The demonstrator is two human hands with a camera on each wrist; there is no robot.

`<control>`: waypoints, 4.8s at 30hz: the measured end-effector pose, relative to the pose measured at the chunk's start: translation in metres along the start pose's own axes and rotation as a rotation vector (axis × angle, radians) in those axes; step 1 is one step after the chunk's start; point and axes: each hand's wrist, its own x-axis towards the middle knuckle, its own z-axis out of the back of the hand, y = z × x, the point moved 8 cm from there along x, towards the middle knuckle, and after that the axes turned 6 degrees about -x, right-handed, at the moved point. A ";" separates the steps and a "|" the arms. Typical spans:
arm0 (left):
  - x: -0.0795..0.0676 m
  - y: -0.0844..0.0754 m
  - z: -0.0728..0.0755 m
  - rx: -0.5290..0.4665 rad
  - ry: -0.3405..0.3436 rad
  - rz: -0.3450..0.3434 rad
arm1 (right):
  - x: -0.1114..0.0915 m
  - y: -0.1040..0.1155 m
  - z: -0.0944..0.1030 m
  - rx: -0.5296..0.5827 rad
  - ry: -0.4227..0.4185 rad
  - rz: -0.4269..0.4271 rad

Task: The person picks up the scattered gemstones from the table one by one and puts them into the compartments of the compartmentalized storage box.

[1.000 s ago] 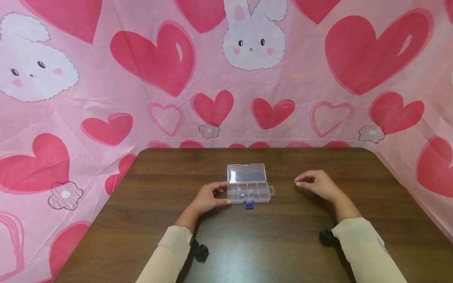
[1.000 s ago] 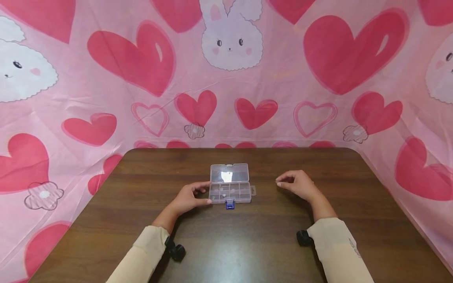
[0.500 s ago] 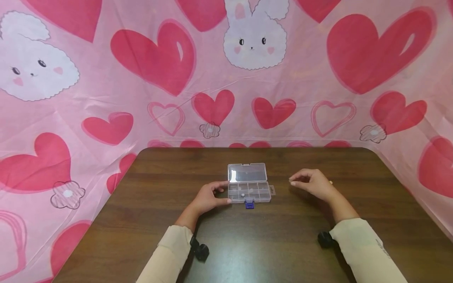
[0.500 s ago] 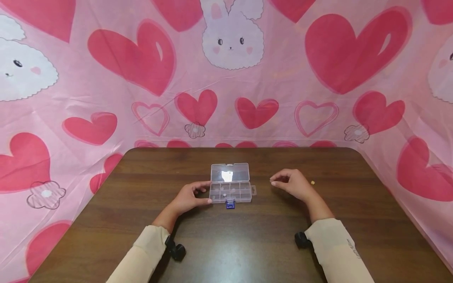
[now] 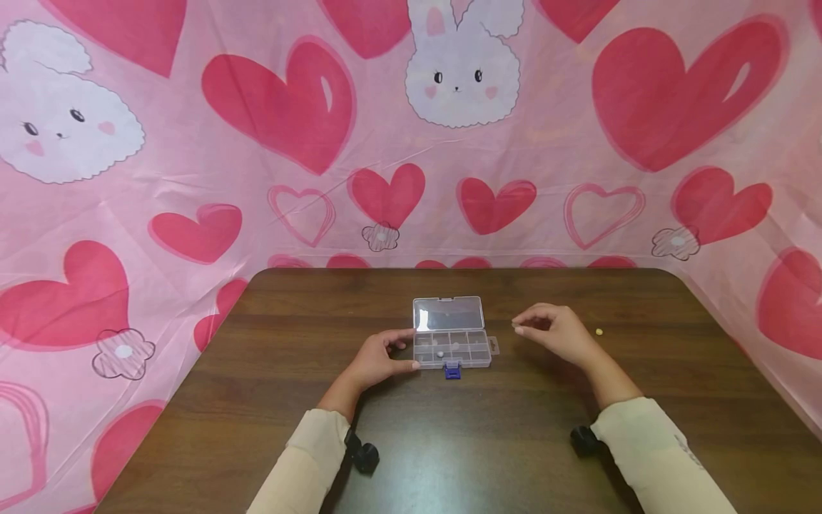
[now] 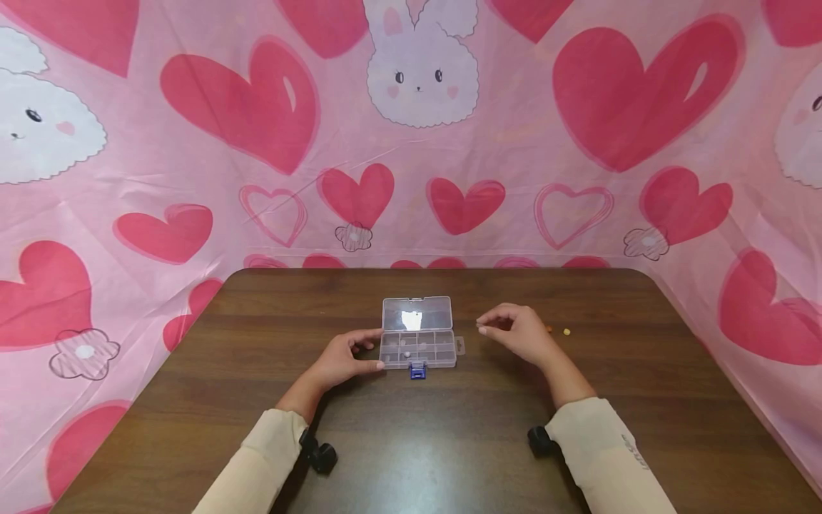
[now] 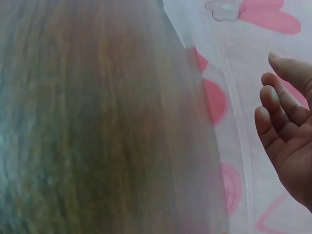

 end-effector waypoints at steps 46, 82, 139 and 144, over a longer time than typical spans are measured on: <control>0.001 0.004 -0.001 -0.011 0.004 0.016 | 0.007 0.038 -0.029 0.027 0.049 0.051; 0.002 0.004 -0.001 -0.005 0.000 0.013 | 0.020 0.053 -0.078 0.007 0.300 0.100; 0.001 0.004 -0.001 -0.013 0.002 0.006 | 0.002 0.049 -0.050 0.076 0.163 0.052; 0.001 0.004 -0.002 -0.011 0.004 0.008 | -0.002 0.048 -0.044 0.074 0.137 0.050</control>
